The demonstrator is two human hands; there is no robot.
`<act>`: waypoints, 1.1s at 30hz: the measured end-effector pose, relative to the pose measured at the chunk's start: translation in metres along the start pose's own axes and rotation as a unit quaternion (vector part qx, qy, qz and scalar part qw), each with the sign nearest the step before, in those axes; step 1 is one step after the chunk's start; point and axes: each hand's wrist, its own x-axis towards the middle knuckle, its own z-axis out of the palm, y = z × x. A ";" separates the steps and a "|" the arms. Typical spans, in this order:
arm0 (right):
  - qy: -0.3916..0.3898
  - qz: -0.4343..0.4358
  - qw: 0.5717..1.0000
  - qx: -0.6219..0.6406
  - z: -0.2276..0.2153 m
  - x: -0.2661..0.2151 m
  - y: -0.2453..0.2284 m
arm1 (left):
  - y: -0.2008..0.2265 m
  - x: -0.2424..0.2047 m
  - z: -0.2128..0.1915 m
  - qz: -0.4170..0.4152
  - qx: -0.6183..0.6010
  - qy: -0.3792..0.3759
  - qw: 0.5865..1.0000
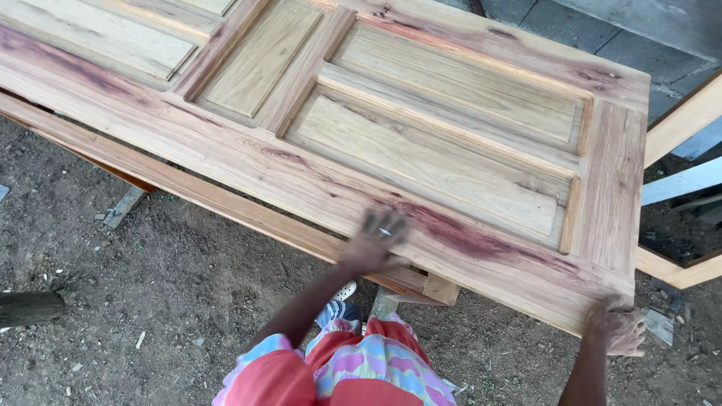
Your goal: Sanding a wooden door by hand using a sanding block.
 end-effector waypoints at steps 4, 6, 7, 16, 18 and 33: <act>0.012 -0.006 1.000 0.008 -0.009 -0.005 -0.006 | -0.093 -0.047 -0.031 -0.092 0.032 -0.092 0.991; -0.005 0.007 1.000 0.008 -0.011 -0.005 -0.007 | -0.157 -0.059 0.017 -0.229 -0.016 0.102 0.968; -0.004 0.008 1.000 0.008 -0.011 -0.004 -0.008 | -0.166 -0.061 0.000 -0.228 -0.017 0.103 0.968; 0.003 0.001 1.000 -0.006 -0.007 -0.006 -0.005 | -0.124 0.006 -0.032 -0.511 -0.028 0.093 0.854; 0.023 -0.014 1.000 0.003 -0.006 -0.008 -0.004 | -0.056 0.026 -0.082 -0.401 -0.034 -0.030 0.915; -0.002 -0.005 1.000 0.001 0.002 0.002 0.002 | 0.149 0.137 -0.005 0.145 -0.025 0.190 0.971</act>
